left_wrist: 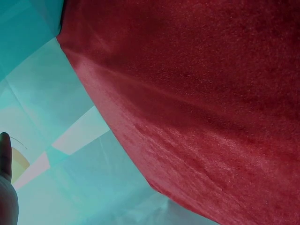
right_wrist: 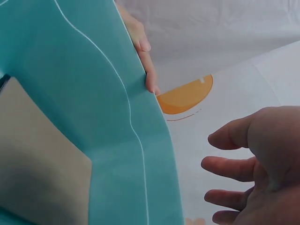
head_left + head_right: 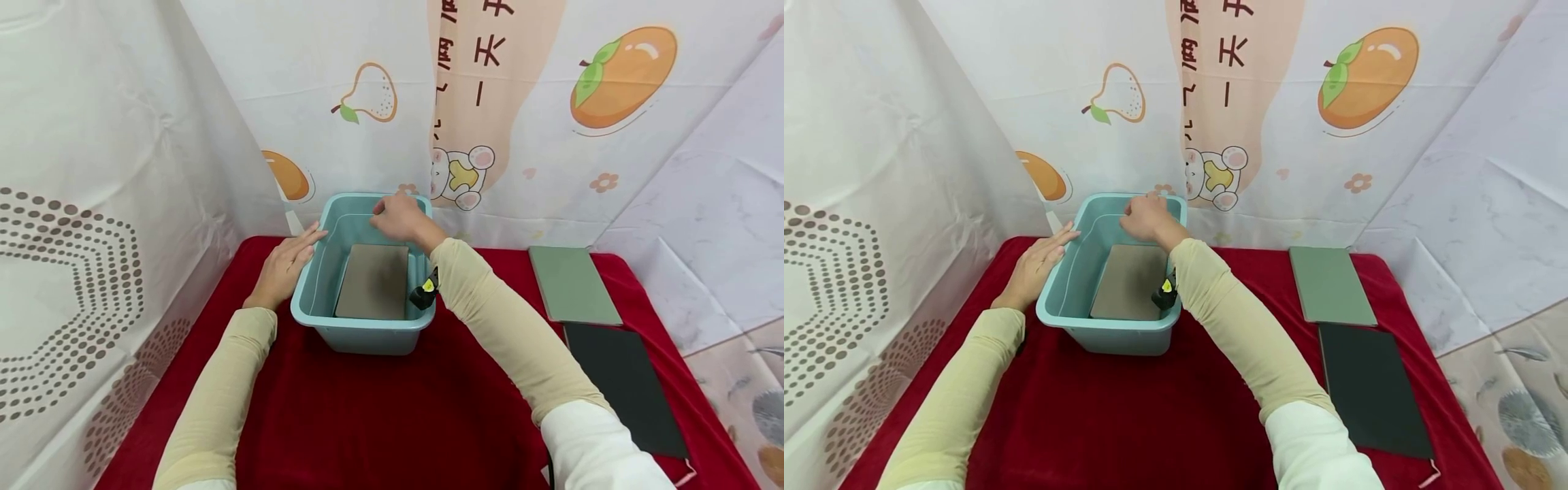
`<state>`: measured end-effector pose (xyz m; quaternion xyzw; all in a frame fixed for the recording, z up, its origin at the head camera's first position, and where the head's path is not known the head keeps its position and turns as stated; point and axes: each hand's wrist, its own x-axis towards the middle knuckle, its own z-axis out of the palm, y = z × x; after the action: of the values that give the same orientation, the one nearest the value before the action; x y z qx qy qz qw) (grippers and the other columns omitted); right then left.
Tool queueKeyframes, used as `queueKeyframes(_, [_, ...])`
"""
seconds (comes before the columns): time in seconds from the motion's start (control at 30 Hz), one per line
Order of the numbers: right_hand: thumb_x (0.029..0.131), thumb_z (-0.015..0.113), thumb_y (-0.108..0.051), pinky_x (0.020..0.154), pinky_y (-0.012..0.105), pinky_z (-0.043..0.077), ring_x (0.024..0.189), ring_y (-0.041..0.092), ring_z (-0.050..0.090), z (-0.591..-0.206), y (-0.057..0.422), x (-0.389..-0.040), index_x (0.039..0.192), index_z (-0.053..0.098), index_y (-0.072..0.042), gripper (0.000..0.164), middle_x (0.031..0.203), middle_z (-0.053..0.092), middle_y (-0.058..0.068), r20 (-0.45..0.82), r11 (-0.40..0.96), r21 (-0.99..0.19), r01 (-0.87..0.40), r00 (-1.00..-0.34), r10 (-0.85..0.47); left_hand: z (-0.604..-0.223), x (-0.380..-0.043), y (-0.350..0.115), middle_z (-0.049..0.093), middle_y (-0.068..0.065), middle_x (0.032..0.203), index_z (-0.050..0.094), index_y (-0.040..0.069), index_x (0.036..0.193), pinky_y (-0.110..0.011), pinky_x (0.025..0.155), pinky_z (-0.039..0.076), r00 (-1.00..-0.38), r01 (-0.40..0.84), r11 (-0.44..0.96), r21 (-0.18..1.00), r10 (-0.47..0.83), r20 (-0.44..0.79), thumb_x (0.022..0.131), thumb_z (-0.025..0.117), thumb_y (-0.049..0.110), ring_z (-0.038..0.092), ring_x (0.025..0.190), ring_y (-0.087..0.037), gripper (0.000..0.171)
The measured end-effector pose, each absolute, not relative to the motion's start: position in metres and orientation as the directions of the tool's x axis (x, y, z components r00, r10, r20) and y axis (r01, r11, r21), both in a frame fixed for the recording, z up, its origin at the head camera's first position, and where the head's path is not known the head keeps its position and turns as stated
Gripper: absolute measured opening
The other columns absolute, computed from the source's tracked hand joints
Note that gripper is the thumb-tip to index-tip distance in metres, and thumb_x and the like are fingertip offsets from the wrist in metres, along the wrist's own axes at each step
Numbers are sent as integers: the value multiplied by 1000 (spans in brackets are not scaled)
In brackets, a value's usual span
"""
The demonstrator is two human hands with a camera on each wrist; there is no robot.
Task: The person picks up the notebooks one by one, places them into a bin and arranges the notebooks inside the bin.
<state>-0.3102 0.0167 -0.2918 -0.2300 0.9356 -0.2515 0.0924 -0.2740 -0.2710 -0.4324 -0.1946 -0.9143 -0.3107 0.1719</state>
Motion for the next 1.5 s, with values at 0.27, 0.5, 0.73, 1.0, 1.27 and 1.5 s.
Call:
queueKeyframes(0.27, [104, 52, -28, 127, 49, 26, 153, 34, 26, -292, 33, -310, 138, 62, -5, 42, 161, 38, 17, -13, 783, -469, -409, -883, -468, -433, -273, -272, 36, 19, 163, 47, 45, 150, -56, 114, 38, -868, 457, 726, 513, 239, 434, 110, 35, 42, 50, 138, -25, 42])
queueKeyframes(0.5, [104, 53, -44, 128, 55, 21, 158, 35, 14, -288, 56, -306, 155, 44, -9, 63, 171, 19, 13, -62, 792, -493, -360, -894, -444, -434, -274, -271, 37, 16, 164, 48, 42, 151, -56, 114, 38, -863, 468, 718, 515, 244, 443, 110, 36, 41, 50, 138, -26, 42])
queueKeyframes(0.73, [101, 52, -54, 126, 63, 16, 159, 39, 3, -287, 74, -302, 163, 27, -15, 78, 172, 8, 17, -92, 826, -476, -302, -917, -388, -433, -275, -270, 37, 17, 163, 48, 41, 151, -57, 115, 38, -865, 463, 720, 517, 241, 439, 110, 35, 42, 50, 139, -26, 43])
queueKeyframes(1.0, [101, 50, -58, 127, 66, 10, 159, 41, -2, -299, 91, -303, 163, 25, -12, 80, 172, 2, 17, -26, 854, -381, -353, -919, -392, -434, -275, -270, 36, 17, 164, 48, 41, 151, -56, 115, 38, -872, 453, 719, 527, 233, 431, 110, 34, 42, 49, 139, -25, 43])
queueKeyframes(1.27, [100, 46, -64, 124, 68, 2, 159, 41, -8, -314, 106, -303, 164, 21, -20, 82, 173, -3, 13, 50, 884, -273, -380, -923, -382, -434, -274, -269, 37, 15, 164, 49, 40, 151, -59, 114, 37, -871, 454, 715, 532, 229, 436, 110, 36, 39, 49, 140, -28, 43])
queueKeyframes(1.5, [99, 39, -71, 120, 76, -1, 158, 44, -13, -329, 121, -302, 166, 7, -29, 85, 173, -9, 9, 84, 890, -254, -378, -925, -369, -435, -275, -269, 36, 16, 164, 48, 42, 151, -59, 115, 37, -875, 448, 712, 541, 224, 430, 110, 36, 40, 48, 141, -26, 42])
